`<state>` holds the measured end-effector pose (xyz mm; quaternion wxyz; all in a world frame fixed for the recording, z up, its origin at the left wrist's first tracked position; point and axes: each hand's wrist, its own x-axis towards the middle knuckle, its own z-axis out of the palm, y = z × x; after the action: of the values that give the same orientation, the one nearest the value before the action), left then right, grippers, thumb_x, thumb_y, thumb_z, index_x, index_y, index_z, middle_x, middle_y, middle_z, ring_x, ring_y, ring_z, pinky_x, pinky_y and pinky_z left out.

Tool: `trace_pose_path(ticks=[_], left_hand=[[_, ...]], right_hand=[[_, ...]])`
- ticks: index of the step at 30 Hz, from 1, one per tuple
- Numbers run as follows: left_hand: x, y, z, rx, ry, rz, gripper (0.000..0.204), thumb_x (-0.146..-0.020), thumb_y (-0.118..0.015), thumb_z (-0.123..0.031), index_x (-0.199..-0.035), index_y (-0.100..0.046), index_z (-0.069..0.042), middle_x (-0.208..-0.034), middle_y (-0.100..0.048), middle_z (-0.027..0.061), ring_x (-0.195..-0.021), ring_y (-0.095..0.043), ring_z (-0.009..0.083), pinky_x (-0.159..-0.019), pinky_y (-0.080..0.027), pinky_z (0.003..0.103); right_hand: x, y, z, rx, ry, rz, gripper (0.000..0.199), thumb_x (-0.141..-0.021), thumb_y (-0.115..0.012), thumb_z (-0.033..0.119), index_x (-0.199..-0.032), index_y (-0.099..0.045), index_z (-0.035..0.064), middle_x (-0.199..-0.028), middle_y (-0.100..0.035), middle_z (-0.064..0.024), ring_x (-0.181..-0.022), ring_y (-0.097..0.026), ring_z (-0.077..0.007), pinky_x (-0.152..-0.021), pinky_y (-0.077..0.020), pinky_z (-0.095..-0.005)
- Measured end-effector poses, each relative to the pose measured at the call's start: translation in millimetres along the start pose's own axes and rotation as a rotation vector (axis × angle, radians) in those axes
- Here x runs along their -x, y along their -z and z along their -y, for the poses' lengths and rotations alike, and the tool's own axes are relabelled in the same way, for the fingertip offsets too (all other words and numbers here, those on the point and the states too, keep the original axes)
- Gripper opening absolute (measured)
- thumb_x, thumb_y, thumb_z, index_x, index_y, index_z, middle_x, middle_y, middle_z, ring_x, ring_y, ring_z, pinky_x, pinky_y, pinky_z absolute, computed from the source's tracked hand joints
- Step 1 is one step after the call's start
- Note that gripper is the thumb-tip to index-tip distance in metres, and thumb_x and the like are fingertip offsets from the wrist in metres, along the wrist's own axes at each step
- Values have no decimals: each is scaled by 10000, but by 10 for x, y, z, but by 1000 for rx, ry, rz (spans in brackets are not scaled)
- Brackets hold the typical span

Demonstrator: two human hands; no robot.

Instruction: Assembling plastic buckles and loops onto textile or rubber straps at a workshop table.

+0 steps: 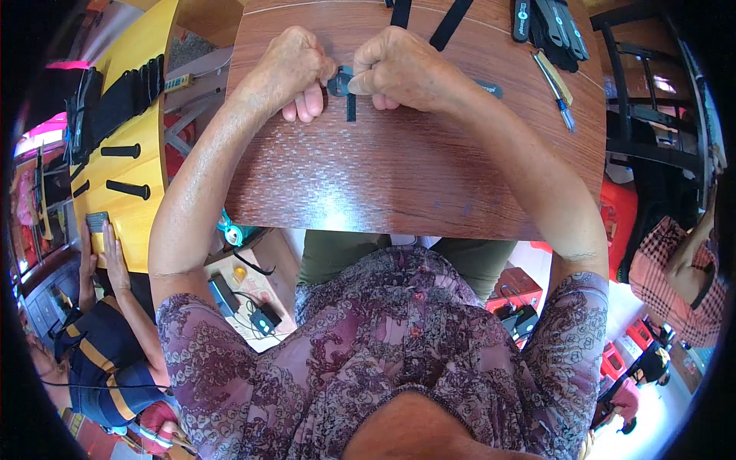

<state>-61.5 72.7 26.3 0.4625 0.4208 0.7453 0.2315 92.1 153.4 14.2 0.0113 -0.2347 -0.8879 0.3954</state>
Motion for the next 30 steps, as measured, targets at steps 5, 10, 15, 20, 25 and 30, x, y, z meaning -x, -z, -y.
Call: trace_pose_path(ticks=[5, 10, 15, 20, 25, 30], left_hand=[[-13, 12, -11, -32, 6, -1, 182, -767, -565, -73, -647, -556, 63, -518, -589, 202, -381, -590, 244, -260, -435, 326], [-41, 57, -95, -67, 40, 67, 181, -722, -571, -63, -604, -557, 73, -537, -591, 227, -404, -600, 275, -301, -472, 349], [-49, 69, -147, -105, 68, 77, 170, -695, -563, -51, -579, -554, 74, -538, -587, 237, -410, -600, 289, -312, -479, 364], [-76, 70, -120, -89, 60, 86, 148, -677, -561, -46, -578, -559, 65, -537, -586, 237, -412, -598, 296, -318, -480, 376], [-106, 77, -108, -70, 86, 113, 128, -663, -564, -41, -596, -571, 67, -536, -585, 234, -403, -591, 294, -321, -479, 374], [-61, 74, -84, -74, 80, 83, 149, -694, -549, -43, -592, -569, 63, -542, -591, 228, -401, -591, 284, -321, -478, 367]], right_hand=[[46, -2, 2, -54, 92, -26, 101, -765, -629, 94, -694, -663, 30, -526, -562, -38, -482, -512, -99, -466, -410, -271], [87, -8, 14, -57, 120, -55, 97, -767, -627, 89, -697, -663, 33, -524, -546, -27, -485, -495, -104, -472, -392, -280], [104, -33, -34, -42, 191, -80, 107, -780, -619, 81, -695, -665, 37, -522, -535, -17, -489, -487, -105, -474, -390, -288], [133, -8, -61, -6, 288, -51, 79, -783, -635, 85, -732, -675, 40, -528, -529, -26, -500, -489, -118, -495, -401, -291], [225, -160, -86, -38, 384, -19, 71, -775, -641, 85, -807, -681, 37, -588, -564, -40, -551, -527, -114, -538, -436, -282], [257, -85, -33, -302, 299, 122, 112, -774, -643, 78, -859, -684, 17, -655, -616, -49, -598, -564, -106, -554, -460, -267]])
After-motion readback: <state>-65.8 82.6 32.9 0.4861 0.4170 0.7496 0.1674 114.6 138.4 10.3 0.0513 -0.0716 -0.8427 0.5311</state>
